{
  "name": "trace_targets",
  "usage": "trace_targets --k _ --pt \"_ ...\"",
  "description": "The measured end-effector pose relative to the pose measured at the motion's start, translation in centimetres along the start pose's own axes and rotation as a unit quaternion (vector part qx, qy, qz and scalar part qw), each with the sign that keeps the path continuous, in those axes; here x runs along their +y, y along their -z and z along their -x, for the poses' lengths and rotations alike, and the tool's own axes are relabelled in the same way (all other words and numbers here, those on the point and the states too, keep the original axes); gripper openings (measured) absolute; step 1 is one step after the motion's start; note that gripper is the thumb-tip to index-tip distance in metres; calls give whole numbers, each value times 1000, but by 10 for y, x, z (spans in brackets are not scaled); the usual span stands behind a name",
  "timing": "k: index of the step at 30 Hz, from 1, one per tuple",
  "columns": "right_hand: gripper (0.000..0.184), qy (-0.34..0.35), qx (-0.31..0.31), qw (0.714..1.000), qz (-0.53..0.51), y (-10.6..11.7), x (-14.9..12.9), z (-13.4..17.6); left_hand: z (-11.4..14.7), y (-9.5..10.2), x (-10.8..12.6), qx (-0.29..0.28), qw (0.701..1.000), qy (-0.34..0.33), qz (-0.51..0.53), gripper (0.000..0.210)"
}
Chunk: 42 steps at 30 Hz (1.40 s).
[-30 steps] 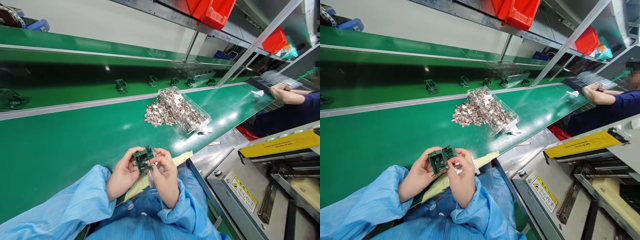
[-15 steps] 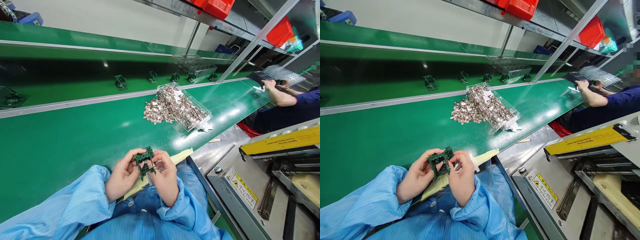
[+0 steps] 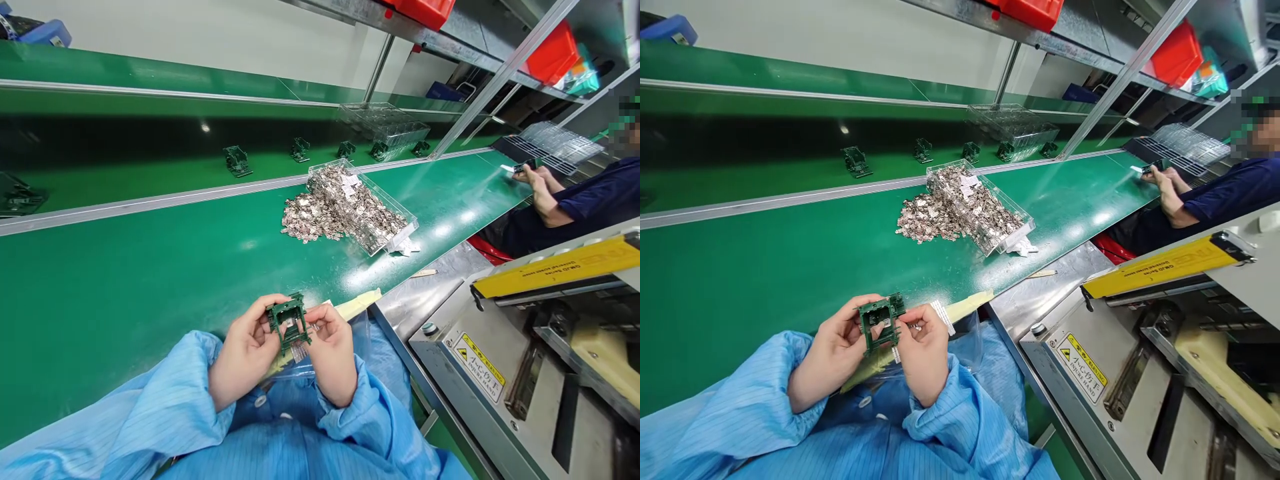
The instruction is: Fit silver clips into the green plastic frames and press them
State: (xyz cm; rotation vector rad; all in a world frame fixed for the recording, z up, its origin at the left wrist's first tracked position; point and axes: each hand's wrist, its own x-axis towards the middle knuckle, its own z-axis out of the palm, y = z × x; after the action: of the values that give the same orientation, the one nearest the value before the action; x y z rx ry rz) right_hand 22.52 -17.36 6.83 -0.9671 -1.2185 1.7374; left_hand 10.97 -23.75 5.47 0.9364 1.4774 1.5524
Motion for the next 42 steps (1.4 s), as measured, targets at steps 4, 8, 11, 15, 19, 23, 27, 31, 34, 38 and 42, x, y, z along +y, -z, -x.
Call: trace_targets --k 4,8,11,15,19,23,27,31,34,38,42 --pt "21 -17 1 999 -41 6 1 6 3 -6 5 -3 1000 3 -6 28" --pt "25 -12 17 998 -63 13 -2 15 9 -15 8 -31 999 8 -35 27" --pt "25 0 30 998 -54 23 -3 26 14 -23 10 -55 997 8 -46 29" --pt "25 37 106 994 13 52 15 42 8 -33 12 -40 999 17 -23 32" --pt "38 -5 129 985 114 83 50 43 -16 -49 6 1 1000 -17 12 39" --pt "45 17 102 980 169 91 64 24 -37 -73 -9 -39 996 -74 14 35" --pt "52 26 73 989 122 84 61 8 -42 -84 -22 -102 991 -82 -31 33" --pt "51 3 45 999 22 86 66 3 -42 -80 -26 -101 987 -76 -104 37" --pt "50 -11 28 999 -13 90 73 1 -41 -80 -26 -88 985 -78 -128 40" --pt "49 -25 8 998 -57 92 76 0 -40 -81 -25 -76 984 -78 -140 41" --pt "46 -21 1 997 -73 93 77 1 -40 -81 -25 -78 982 -80 -151 40"
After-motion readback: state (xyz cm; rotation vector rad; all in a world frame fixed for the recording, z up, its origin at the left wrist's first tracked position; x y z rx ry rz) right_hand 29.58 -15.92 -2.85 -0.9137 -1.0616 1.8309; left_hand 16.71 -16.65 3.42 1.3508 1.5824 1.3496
